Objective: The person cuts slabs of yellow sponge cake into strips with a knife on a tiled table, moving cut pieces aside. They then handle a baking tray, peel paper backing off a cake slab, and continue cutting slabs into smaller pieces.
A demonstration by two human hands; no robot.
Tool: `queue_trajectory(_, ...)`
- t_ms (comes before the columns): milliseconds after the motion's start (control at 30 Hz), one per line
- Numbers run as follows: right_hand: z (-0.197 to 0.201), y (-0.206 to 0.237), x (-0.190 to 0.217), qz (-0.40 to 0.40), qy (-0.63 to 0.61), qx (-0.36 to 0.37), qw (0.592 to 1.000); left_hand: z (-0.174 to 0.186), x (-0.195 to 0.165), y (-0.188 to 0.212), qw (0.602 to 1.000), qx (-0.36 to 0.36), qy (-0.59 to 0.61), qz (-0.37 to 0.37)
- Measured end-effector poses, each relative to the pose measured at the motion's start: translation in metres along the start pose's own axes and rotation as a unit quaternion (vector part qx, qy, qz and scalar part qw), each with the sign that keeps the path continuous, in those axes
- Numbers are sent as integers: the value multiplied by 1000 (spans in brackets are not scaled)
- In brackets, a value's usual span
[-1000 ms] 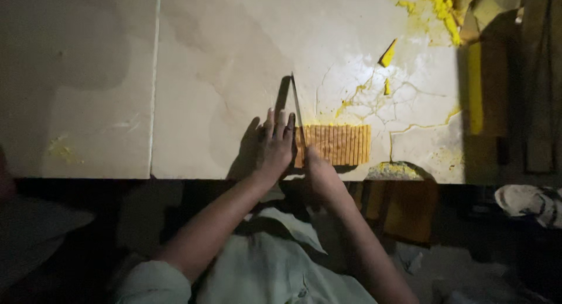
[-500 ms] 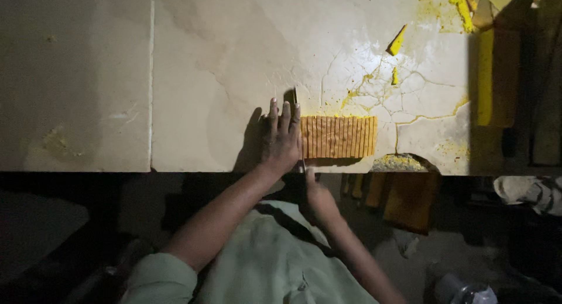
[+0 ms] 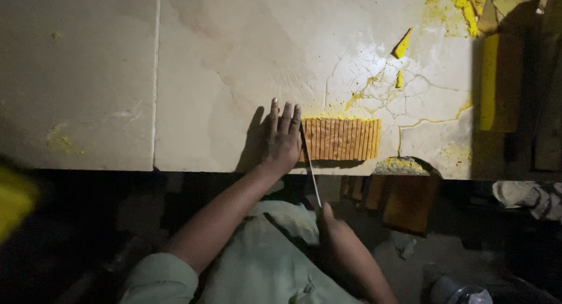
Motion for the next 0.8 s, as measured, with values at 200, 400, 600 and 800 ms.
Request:
queue_trajectory(200,-1,-89,43,174,82,-119,974,8,3,0,1000,-6,-13,-3)
queue_trajectory(400,80,-80,138,168,21,-181,969,1,12,-7,993,1,-112,-36)
queue_trajectory(600,32,13,53,107,71,-58,990,6,15,5,998,48,-18,21)
queue_trajectory(800,-24,-57,28,137,120,-87,979,28,4,-1,998,-25,56,5)
Point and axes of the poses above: each hand's wrist, its own y-axis away from the middle knuckle, its own z-axis out of the back of the hand, x = y × z, the point moved 9 cm from there along -y, towards the middle knuckle, and after that the axes turned 14 degrees about -x, right-handed, at the moved point
